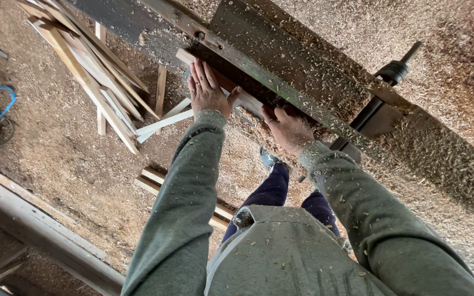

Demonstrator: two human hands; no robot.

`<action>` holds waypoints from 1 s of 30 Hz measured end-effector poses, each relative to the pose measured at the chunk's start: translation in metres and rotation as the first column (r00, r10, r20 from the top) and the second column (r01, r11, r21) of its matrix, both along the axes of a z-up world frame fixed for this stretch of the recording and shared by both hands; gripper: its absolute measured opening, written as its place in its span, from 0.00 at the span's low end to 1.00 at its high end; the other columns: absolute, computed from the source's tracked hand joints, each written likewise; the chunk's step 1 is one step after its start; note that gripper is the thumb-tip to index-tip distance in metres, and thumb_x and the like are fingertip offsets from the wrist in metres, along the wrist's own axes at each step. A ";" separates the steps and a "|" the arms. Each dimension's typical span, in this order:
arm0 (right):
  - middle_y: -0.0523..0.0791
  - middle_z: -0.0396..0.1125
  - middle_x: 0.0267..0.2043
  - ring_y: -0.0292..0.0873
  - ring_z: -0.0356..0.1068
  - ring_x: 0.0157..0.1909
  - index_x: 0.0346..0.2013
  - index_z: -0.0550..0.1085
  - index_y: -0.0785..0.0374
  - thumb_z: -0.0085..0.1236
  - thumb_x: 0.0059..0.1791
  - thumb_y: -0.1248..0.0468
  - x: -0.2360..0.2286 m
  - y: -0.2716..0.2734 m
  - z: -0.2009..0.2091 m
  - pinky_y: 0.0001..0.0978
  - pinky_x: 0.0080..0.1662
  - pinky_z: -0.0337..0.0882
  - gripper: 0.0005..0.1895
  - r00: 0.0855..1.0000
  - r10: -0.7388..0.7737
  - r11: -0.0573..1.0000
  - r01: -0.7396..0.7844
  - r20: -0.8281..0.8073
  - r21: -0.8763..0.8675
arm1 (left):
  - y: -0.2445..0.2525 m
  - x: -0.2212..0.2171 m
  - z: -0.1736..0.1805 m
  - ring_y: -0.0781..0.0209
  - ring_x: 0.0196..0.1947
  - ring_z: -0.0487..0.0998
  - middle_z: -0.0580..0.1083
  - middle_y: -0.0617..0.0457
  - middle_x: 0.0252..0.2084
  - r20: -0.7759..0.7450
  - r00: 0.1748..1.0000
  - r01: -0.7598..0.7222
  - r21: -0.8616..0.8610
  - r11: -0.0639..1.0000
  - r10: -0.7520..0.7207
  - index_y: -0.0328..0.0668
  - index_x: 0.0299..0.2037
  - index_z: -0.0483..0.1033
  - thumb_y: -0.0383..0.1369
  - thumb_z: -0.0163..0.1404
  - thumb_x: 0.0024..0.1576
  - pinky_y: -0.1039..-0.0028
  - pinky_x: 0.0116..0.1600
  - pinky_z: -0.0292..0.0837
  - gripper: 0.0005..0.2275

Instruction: The person picks up wooden slats and feeds them one at a time through a jointer machine, using their hands to guide the wood along the machine's table and against the metal fence.

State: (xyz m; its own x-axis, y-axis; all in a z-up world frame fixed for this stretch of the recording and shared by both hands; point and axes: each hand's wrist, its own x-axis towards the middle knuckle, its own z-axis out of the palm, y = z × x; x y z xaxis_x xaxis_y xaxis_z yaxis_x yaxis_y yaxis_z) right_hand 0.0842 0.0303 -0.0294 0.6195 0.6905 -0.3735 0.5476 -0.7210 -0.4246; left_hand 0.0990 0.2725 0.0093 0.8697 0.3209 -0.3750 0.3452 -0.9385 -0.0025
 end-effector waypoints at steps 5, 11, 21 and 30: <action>0.47 0.68 0.28 0.38 0.62 0.16 0.72 0.58 0.53 0.42 0.60 0.53 -0.002 0.001 0.008 0.29 0.16 0.64 0.25 0.834 -0.406 0.904 0.427 -0.374 -0.030 | 0.001 0.002 0.002 0.41 0.79 0.30 0.32 0.34 0.78 0.014 0.999 -0.035 -0.048 0.998 0.036 0.24 0.73 0.30 0.66 0.40 0.58 0.55 0.79 0.31 0.52; 0.45 0.65 0.31 0.41 0.66 0.27 0.64 0.71 0.51 0.54 0.54 0.59 -0.013 -0.007 0.029 0.31 0.25 0.73 0.22 0.975 -0.160 0.914 0.087 0.154 0.397 | 0.000 -0.035 0.035 0.41 0.77 0.33 0.30 0.28 0.76 0.237 0.902 -0.239 -0.422 0.875 0.360 0.26 0.72 0.26 0.56 0.51 0.56 0.54 0.76 0.36 0.52; 0.54 0.72 0.49 0.50 0.76 0.42 0.62 0.71 0.64 0.54 0.55 0.56 -0.070 -0.097 0.110 0.41 0.43 0.76 0.24 0.923 -0.067 0.739 0.302 -0.379 0.603 | -0.077 -0.144 0.036 0.38 0.62 0.71 0.68 0.33 0.62 -0.340 0.651 -0.292 -0.937 -0.189 0.678 0.35 0.69 0.55 0.40 0.46 0.59 0.51 0.65 0.69 0.29; 0.52 0.69 0.56 0.51 0.73 0.51 0.60 0.73 0.58 0.48 0.55 0.44 -0.136 -0.264 0.135 0.44 0.51 0.76 0.27 0.941 -0.117 0.897 0.237 -0.317 0.372 | -0.255 -0.206 0.021 0.49 0.33 0.82 0.73 0.38 0.44 -0.396 0.563 -0.275 -0.918 -0.287 0.726 0.34 0.61 0.58 0.34 0.53 0.61 0.61 0.41 0.87 0.23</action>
